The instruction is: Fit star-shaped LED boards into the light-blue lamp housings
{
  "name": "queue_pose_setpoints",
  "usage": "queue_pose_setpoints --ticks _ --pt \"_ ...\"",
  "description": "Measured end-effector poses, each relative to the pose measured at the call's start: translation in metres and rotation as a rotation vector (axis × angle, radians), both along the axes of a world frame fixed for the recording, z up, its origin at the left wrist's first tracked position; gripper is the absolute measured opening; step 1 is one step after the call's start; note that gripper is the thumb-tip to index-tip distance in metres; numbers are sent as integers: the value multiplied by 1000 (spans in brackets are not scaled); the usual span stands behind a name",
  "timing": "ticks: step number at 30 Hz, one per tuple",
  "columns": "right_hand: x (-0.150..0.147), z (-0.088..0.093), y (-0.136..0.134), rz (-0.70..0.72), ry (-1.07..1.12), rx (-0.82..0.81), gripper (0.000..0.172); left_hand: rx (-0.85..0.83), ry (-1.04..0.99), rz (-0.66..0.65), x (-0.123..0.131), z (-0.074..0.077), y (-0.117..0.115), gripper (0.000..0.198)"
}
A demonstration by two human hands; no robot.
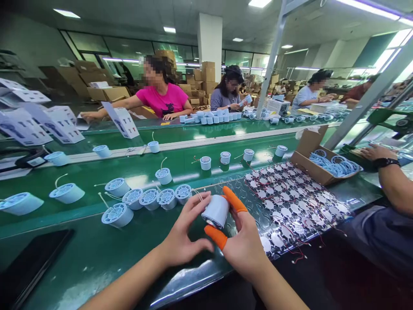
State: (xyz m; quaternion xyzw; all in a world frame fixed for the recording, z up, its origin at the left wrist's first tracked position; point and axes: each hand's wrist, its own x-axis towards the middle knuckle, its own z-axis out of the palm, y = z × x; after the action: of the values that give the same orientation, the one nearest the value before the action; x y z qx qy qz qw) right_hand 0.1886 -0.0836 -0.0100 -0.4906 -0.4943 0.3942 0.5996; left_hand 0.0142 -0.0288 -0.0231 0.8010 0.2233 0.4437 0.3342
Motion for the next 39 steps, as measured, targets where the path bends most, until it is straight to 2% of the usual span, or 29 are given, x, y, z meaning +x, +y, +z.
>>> queue_pose_setpoints --ticks 1,3,6,9,11,14,16,17,19,21,22,24,26,29,31,34,36,39 --pt "1 1 -2 -8 -41 17 85 -74 -23 -62 0 2 0 89" --pt "4 1 -6 3 -120 38 84 -208 -86 -116 0 4 -2 86" --pt "7 0 -9 20 -200 34 80 -308 -157 -105 2 3 -2 77" --pt "5 0 -7 23 -162 -3 82 -341 -122 -101 1 5 -1 76" --pt "1 2 -4 14 -51 -46 86 -286 -16 -98 0 10 -1 73" --pt "-4 6 4 66 153 -134 96 -50 229 -9 0 18 -7 76" --pt "2 8 7 141 135 -164 91 114 355 82 3 22 -6 72" --pt "11 10 7 148 39 -158 83 163 403 115 4 24 -3 67" --pt "36 11 3 72 -302 -135 59 176 506 150 8 30 17 57" --pt "70 9 -5 -53 -704 -149 36 108 631 169 11 38 54 52" --pt "86 6 -10 -73 -857 -198 30 66 700 176 12 43 78 54" --pt "110 -1 -17 15 -1043 -340 39 11 863 233 9 50 130 60" --pt "119 -6 -22 92 -1155 -440 48 -62 1039 341 2 55 176 63" --pt "108 -6 -24 120 -1280 -537 44 -125 1177 439 -15 55 216 63" --pt "97 -1 -23 122 -1340 -578 37 -140 1232 466 -27 51 224 64" --pt "91 2 -21 105 -1379 -591 28 -138 1282 494 -46 49 221 75" --pt "94 1 -20 66 -1366 -562 18 -141 1316 533 -58 54 215 78" --pt "103 0 -15 19 -1221 -508 10 -113 1331 607 -67 72 197 65"
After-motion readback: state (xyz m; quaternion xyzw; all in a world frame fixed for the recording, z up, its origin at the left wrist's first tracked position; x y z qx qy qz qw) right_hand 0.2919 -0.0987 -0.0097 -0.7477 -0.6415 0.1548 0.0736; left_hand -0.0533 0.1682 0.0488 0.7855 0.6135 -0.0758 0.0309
